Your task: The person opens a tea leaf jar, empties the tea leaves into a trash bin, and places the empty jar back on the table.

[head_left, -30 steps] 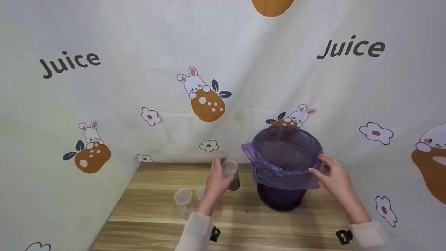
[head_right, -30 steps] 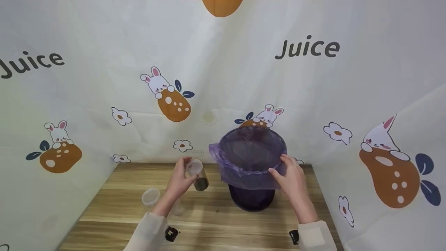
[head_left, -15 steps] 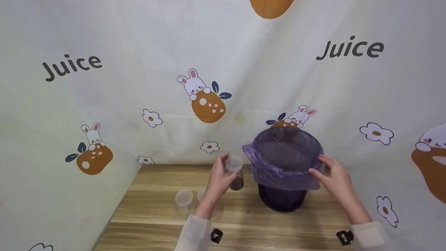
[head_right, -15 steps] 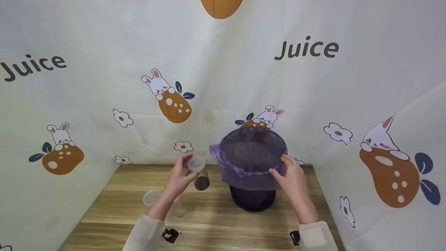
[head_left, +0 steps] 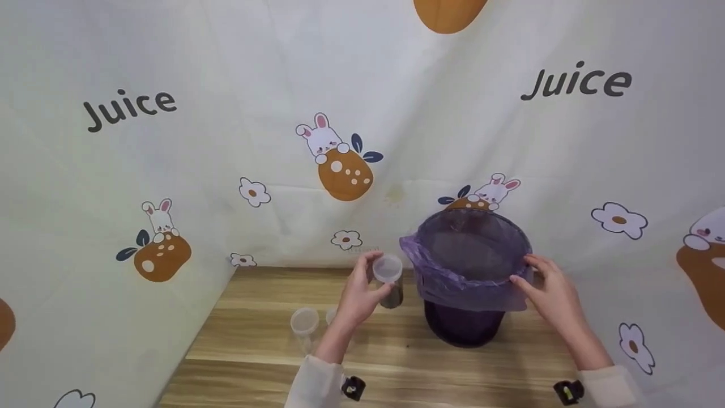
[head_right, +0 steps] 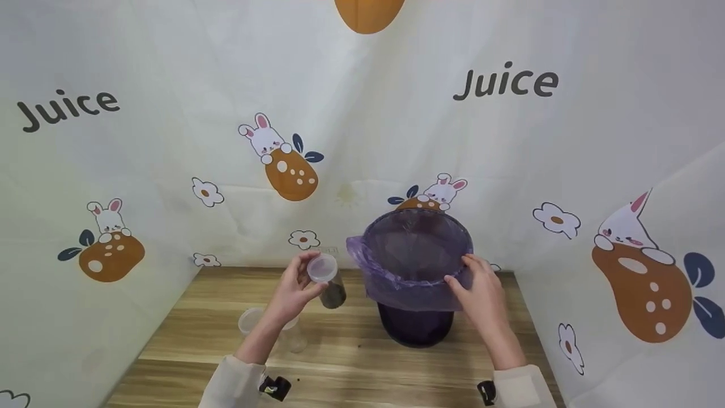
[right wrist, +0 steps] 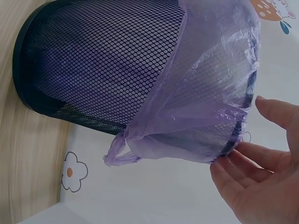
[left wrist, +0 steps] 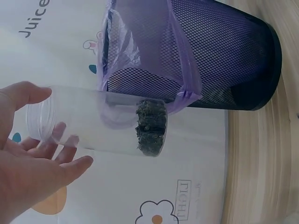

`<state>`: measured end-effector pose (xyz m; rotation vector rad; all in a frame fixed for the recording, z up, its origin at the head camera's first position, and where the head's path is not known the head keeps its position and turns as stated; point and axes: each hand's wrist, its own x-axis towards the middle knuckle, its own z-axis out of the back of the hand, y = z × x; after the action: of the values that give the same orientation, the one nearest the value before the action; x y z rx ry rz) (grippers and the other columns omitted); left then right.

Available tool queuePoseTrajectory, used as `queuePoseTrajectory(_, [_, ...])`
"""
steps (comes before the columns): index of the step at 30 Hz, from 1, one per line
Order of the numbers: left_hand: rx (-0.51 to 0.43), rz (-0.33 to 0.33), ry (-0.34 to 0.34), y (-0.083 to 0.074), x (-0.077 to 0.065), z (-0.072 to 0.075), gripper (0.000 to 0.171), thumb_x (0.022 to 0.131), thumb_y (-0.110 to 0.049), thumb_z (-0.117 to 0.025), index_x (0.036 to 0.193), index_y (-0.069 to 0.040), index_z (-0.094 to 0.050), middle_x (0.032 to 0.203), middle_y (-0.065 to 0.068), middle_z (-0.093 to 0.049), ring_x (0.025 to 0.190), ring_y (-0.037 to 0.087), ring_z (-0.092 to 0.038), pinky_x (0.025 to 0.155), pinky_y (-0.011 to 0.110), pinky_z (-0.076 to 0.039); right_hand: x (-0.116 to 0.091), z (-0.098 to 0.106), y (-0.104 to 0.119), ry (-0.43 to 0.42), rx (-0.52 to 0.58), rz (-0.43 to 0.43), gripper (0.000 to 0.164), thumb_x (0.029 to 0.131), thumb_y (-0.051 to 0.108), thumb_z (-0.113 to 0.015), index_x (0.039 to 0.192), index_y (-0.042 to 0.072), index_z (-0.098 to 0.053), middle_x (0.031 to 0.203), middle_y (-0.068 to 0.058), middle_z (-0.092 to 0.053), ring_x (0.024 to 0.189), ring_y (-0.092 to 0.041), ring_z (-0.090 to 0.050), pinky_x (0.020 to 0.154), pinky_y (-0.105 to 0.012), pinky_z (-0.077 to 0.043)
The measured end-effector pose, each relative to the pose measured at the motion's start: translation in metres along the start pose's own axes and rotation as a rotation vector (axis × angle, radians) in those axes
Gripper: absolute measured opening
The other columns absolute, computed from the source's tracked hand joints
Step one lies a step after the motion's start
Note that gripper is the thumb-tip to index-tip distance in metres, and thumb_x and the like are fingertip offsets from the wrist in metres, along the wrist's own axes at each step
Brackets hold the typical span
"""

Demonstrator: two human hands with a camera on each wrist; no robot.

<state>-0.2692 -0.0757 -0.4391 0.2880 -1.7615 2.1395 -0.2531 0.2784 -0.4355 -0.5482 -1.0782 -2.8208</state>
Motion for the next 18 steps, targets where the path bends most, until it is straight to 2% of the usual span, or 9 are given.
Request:
queuePoseTrajectory(7, [0.012,-0.039,0.031,-0.007,-0.002,-0.003,0.059,0.079,0.009,-0.069,0.133,0.004,-0.046,0.136,0.026,-0.054,0.132,0.041,-0.053,0.117,0.05,-0.036,-0.006,0.003,0.011,-0.073,0.038,0.052,0.05,0.092,0.022,-0.071,0.132,-0.005,-0.058,0.136,-0.03,-0.055,0.127,-0.048,-0.05,0.107,-0.062,-0.037])
queuePoseTrajectory(11, [0.048,-0.061,0.037,-0.012,-0.004,-0.007,0.06,0.078,0.008,-0.069,0.134,0.003,-0.046,0.134,0.024,-0.056,0.128,0.04,-0.056,0.113,0.048,-0.043,-0.011,0.003,0.021,-0.101,0.054,0.086,0.047,0.091,0.021,-0.073,0.13,-0.003,-0.06,0.133,-0.028,-0.058,0.124,-0.045,-0.054,0.104,-0.058,-0.041])
queuePoseTrajectory(12, [0.063,-0.066,0.035,-0.014,-0.004,-0.008,0.061,0.078,0.008,-0.07,0.134,0.003,-0.046,0.134,0.023,-0.057,0.127,0.039,-0.057,0.112,0.048,-0.044,-0.012,0.002,0.023,-0.105,0.053,0.093,0.047,0.091,0.022,-0.073,0.13,-0.002,-0.061,0.133,-0.027,-0.059,0.123,-0.043,-0.055,0.104,-0.055,-0.043])
queuePoseTrajectory(15, [0.109,-0.08,0.031,-0.019,-0.006,-0.012,0.061,0.078,0.006,-0.071,0.134,0.001,-0.048,0.133,0.021,-0.058,0.126,0.036,-0.059,0.109,0.045,-0.048,-0.015,0.001,0.031,-0.121,0.065,0.117,0.044,0.09,0.021,-0.074,0.127,0.0,-0.063,0.13,-0.023,-0.062,0.12,-0.04,-0.058,0.103,-0.024,-0.044])
queuePoseTrajectory(18, [0.145,-0.097,0.019,-0.024,-0.007,-0.014,0.062,0.079,0.003,-0.072,0.135,0.001,-0.047,0.134,0.02,-0.058,0.126,0.036,-0.059,0.108,0.044,-0.048,-0.018,0.0,0.039,-0.109,0.082,0.132,0.043,0.09,0.021,-0.074,0.127,0.001,-0.063,0.128,-0.021,-0.063,0.119,-0.038,-0.061,0.091,0.003,-0.032])
